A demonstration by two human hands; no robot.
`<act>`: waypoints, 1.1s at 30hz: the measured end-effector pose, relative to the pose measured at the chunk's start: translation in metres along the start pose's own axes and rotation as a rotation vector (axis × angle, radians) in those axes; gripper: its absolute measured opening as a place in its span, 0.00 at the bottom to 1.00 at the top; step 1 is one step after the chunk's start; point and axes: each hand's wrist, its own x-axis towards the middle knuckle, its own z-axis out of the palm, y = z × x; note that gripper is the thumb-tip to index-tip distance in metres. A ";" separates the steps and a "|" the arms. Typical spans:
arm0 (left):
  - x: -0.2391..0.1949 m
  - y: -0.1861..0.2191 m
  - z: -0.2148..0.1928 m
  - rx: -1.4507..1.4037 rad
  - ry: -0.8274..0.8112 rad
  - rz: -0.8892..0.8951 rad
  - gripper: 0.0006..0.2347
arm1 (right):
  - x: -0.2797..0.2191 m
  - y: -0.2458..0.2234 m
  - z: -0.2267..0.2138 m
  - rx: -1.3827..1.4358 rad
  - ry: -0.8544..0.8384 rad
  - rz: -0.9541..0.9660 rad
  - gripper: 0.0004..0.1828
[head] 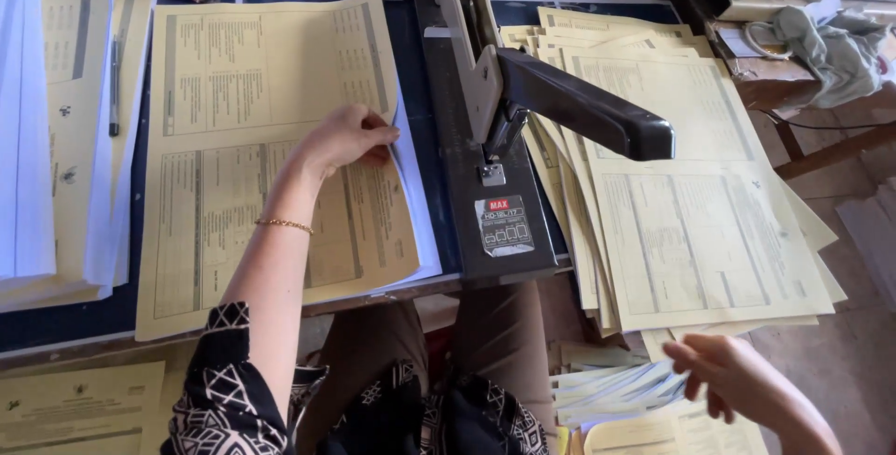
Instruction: Stapling sets of yellow documents using a heavy-duty manual stapler in a repetitive manner.
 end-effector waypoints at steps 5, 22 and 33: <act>-0.012 -0.001 -0.002 -0.029 0.015 0.020 0.07 | -0.022 -0.071 0.017 -0.202 -0.115 -0.193 0.16; 0.057 -0.080 0.012 0.107 0.332 0.247 0.13 | 0.073 -0.317 0.113 -0.098 0.397 -0.922 0.22; 0.027 -0.072 0.003 -0.181 0.338 0.487 0.29 | 0.074 -0.338 0.108 0.501 0.285 -0.848 0.11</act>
